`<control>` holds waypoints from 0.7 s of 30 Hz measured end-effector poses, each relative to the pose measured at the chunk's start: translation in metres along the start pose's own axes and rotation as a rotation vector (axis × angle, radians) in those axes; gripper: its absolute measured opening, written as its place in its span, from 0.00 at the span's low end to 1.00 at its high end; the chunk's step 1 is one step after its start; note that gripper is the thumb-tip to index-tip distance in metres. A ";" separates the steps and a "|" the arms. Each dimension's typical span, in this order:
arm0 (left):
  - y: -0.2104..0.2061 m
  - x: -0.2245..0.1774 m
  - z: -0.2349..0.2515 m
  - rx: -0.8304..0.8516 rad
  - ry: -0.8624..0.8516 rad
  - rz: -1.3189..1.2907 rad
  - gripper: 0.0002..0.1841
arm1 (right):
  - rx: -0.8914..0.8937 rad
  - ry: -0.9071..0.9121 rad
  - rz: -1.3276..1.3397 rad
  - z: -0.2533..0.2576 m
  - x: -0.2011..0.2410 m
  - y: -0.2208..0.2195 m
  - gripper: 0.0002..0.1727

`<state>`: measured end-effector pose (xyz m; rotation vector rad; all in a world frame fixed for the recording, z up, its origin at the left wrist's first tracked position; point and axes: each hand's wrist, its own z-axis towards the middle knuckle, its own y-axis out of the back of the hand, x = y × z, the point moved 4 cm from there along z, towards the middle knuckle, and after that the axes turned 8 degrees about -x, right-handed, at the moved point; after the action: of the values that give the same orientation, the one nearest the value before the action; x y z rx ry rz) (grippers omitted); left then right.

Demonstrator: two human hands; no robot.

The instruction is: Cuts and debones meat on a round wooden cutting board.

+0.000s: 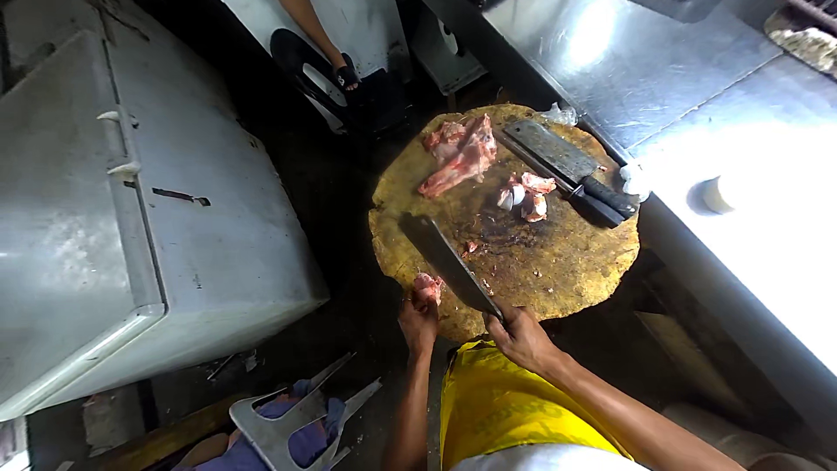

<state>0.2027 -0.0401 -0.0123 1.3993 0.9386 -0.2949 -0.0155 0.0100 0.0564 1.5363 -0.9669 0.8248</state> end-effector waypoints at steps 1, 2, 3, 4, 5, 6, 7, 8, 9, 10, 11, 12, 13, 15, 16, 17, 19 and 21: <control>-0.001 0.001 0.000 -0.004 0.022 -0.025 0.27 | 0.107 -0.103 -0.066 0.003 -0.014 -0.009 0.21; -0.001 0.001 0.000 0.001 0.039 -0.012 0.28 | 0.235 -0.214 -0.129 0.007 -0.028 -0.016 0.22; -0.001 0.002 0.001 0.010 0.044 0.031 0.29 | 0.318 -0.294 -0.163 0.010 -0.039 -0.022 0.21; -0.002 0.003 0.003 0.014 0.038 0.066 0.29 | 0.358 -0.329 -0.193 0.011 -0.046 -0.023 0.21; -0.002 0.003 0.005 0.017 0.040 0.081 0.29 | 0.376 -0.333 -0.219 0.011 -0.047 -0.022 0.21; -0.002 0.003 0.005 0.023 0.052 0.087 0.29 | 0.383 -0.328 -0.234 0.009 -0.046 -0.019 0.21; -0.003 0.002 0.005 0.025 0.062 0.079 0.29 | 0.371 -0.316 -0.231 0.008 -0.044 -0.014 0.21; -0.003 -0.001 0.006 0.021 0.073 0.062 0.28 | 0.343 -0.302 -0.213 0.008 -0.039 -0.009 0.21; -0.002 -0.003 0.006 0.016 0.088 0.044 0.27 | 0.308 -0.285 -0.191 0.007 -0.034 -0.005 0.22; 0.000 -0.004 0.007 0.015 0.107 0.024 0.27 | 0.280 -0.266 -0.174 0.005 -0.026 0.000 0.22; 0.002 -0.005 0.007 0.013 0.127 0.001 0.26 | 0.249 -0.239 -0.158 0.003 -0.017 0.006 0.23; 0.004 -0.005 0.008 0.011 0.145 -0.018 0.26 | 0.204 -0.201 -0.135 0.001 -0.008 0.014 0.23; 0.004 -0.004 0.008 0.006 0.154 -0.025 0.25 | 0.145 -0.155 -0.106 -0.001 0.000 0.019 0.23; 0.005 0.002 0.008 -0.006 0.157 -0.031 0.25 | 0.042 -0.074 -0.037 -0.007 0.007 0.021 0.22; 0.005 0.005 0.008 -0.012 0.156 -0.036 0.25 | 0.025 -0.058 -0.014 -0.009 0.004 0.016 0.21; 0.005 0.006 0.008 -0.016 0.161 -0.039 0.24 | 0.048 -0.071 -0.023 -0.010 -0.003 0.007 0.20; 0.005 0.005 0.005 -0.019 0.181 -0.044 0.24 | 0.249 -0.202 -0.136 -0.007 -0.024 -0.012 0.20; 0.001 0.007 0.004 -0.022 0.208 -0.061 0.24 | 0.418 -0.322 -0.227 0.000 -0.042 -0.023 0.19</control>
<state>0.2095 -0.0409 -0.0166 1.4012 1.1536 -0.1858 -0.0129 0.0177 0.0090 2.1465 -0.8576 0.6535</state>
